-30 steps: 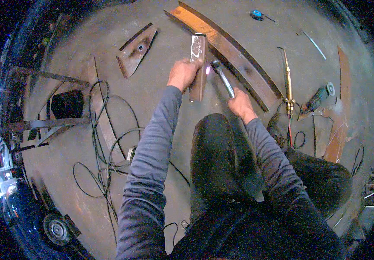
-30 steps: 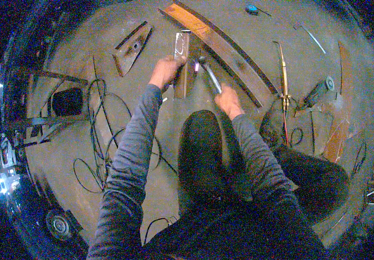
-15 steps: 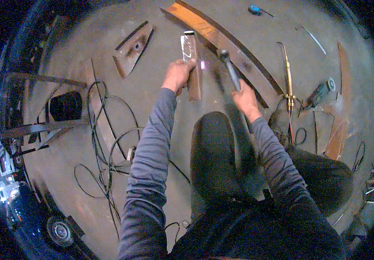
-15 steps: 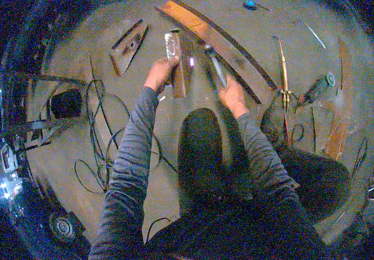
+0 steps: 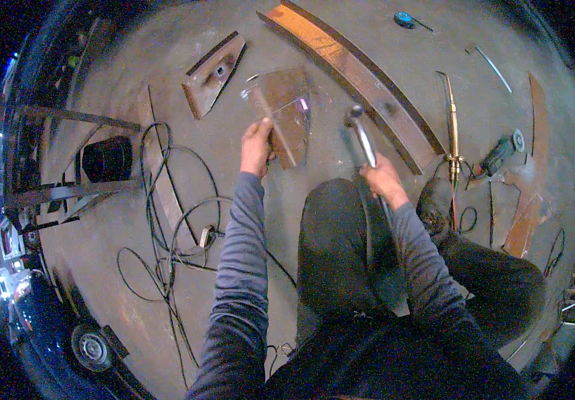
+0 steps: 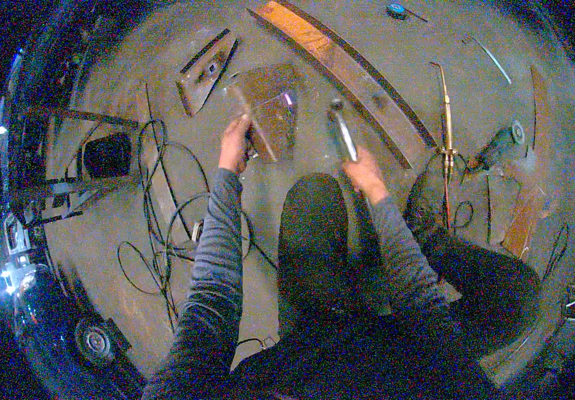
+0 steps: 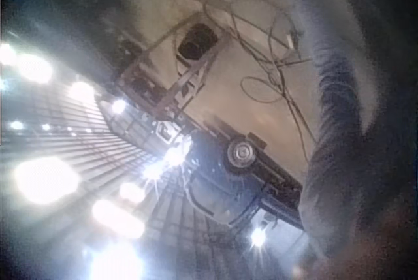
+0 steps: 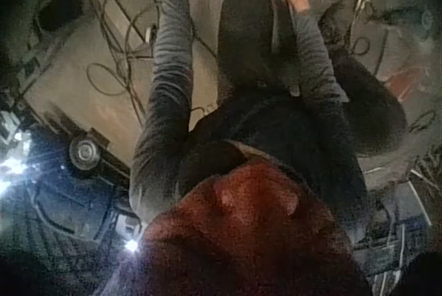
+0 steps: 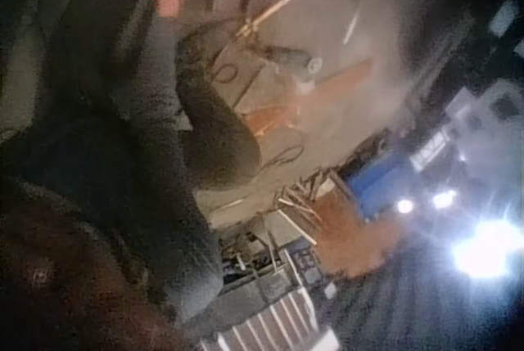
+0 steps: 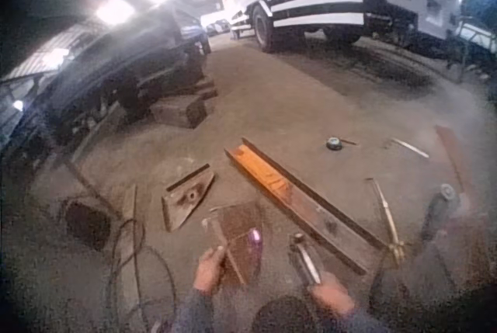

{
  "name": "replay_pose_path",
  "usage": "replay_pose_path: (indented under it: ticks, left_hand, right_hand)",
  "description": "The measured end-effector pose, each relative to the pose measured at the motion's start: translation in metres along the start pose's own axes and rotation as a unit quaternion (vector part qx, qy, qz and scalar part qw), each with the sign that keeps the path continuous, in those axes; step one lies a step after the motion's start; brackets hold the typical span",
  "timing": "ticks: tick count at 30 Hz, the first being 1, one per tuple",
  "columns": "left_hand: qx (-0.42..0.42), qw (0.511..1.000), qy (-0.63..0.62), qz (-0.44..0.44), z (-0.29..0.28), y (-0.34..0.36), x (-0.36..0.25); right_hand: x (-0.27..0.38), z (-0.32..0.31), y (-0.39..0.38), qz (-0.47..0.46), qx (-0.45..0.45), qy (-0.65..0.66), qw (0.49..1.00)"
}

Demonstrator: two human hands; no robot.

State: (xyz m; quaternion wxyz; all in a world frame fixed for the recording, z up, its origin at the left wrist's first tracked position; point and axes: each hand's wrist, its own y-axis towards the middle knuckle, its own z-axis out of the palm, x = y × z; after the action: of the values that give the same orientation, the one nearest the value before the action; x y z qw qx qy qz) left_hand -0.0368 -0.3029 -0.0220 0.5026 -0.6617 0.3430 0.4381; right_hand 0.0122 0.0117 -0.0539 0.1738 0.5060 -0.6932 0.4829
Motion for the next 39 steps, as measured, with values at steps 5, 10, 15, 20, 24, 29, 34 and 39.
replay_pose_path:
  ticks: [5,10,15,20,24,29,34,39]
  left_hand:
    - [-0.035,0.977,-0.168,-0.129,-0.033,-0.003,0.065]
    - [-0.025,0.983,-0.132,-0.128,-0.038,-0.006,0.102]
    - [-0.003,0.990,-0.047,-0.130,-0.042,-0.016,0.111]
    - [0.023,0.996,-0.019,-0.083,-0.023,-0.027,0.089]
    - [-0.029,0.996,-0.068,-0.041,0.017,-0.029,0.044]
    - [-0.058,0.994,-0.094,-0.024,0.019,-0.019,0.002]
    - [0.014,1.000,-0.022,-0.003,0.025,-0.010,-0.031]
    - [0.036,0.997,0.036,0.049,0.019,0.029,-0.105]
  right_hand:
    - [-0.033,-0.018,-0.009,0.124,0.083,0.167,0.975]
    - [-0.056,-0.023,-0.003,0.176,0.096,0.128,0.971]
    - [-0.053,-0.022,0.009,0.212,0.132,0.069,0.966]
    - [-0.064,-0.015,0.012,0.194,0.132,0.086,0.968]
    - [-0.080,-0.012,0.019,0.173,0.116,0.054,0.976]
    - [-0.068,-0.009,0.020,0.144,0.111,0.077,0.980]
    - [-0.032,-0.026,0.005,0.075,0.079,0.085,0.990]
    - [0.046,-0.022,0.007,-0.183,-0.111,-0.026,0.977]
